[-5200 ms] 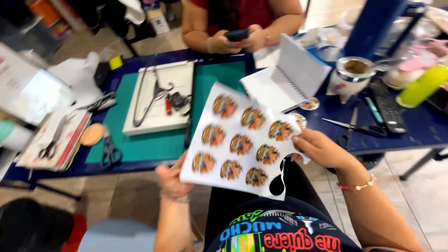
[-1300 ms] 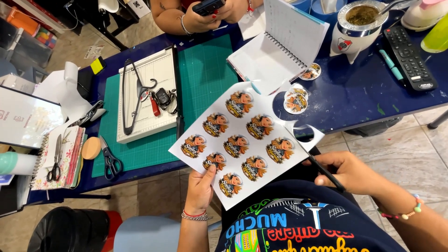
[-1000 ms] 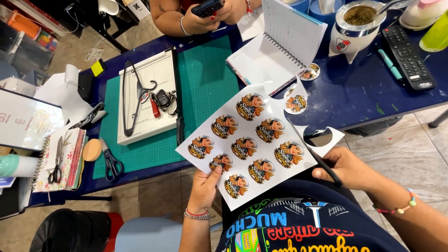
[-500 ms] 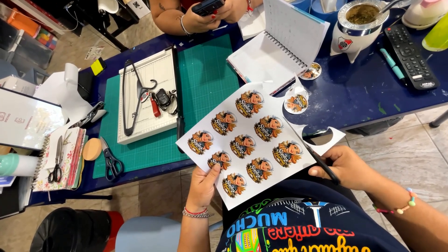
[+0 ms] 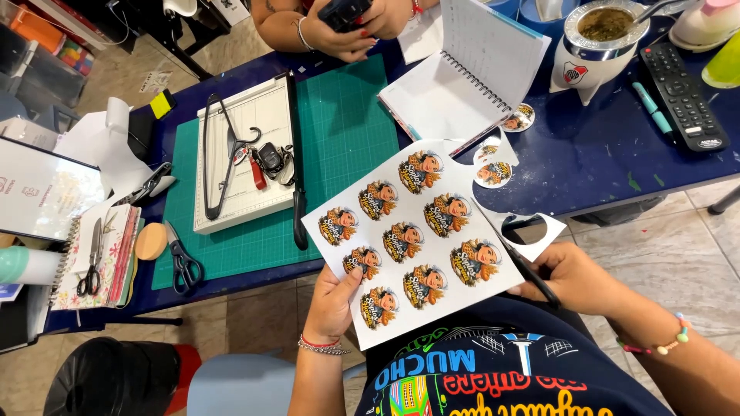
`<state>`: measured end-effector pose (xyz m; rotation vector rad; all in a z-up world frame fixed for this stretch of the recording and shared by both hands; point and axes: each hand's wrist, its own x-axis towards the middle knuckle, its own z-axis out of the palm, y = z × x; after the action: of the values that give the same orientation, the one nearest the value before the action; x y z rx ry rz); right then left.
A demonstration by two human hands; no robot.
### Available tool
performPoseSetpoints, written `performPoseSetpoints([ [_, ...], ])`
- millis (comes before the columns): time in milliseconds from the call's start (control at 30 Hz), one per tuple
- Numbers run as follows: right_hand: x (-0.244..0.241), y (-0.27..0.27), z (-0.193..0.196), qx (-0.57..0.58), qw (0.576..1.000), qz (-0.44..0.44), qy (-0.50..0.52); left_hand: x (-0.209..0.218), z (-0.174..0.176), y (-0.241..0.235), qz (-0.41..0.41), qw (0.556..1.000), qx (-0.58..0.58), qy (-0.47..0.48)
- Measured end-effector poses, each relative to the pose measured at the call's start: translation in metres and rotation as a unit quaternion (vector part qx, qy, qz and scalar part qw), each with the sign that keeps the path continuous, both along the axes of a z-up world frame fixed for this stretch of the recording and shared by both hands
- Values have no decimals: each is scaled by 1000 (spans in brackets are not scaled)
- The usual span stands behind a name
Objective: Using a manual circle punch to cut out stickers from a printed sheet
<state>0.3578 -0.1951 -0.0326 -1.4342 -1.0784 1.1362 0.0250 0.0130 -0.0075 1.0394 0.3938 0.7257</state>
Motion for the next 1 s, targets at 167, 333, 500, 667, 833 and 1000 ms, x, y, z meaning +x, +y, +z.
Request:
performPoseSetpoints([
  [167,-7,6,19,54,998,13,18,-4,2,-2,-28,999,34,27],
  [333,-7,8,6,-26,994,-93,42,-3,3,-5,-37,977,174,120],
  [500,-8,11,11,28,997,-58,32,-3,6,-4,-41,977,168,123],
  [667,-6,10,-16,49,995,-77,28,-2,4,-4,-40,979,167,109],
  [833,-17,13,3,16,990,-70,119,-4,-2,-5,-53,986,121,103],
  [1000,-18,18,5,26,991,-73,111,-3,5,-7,-87,977,136,142],
])
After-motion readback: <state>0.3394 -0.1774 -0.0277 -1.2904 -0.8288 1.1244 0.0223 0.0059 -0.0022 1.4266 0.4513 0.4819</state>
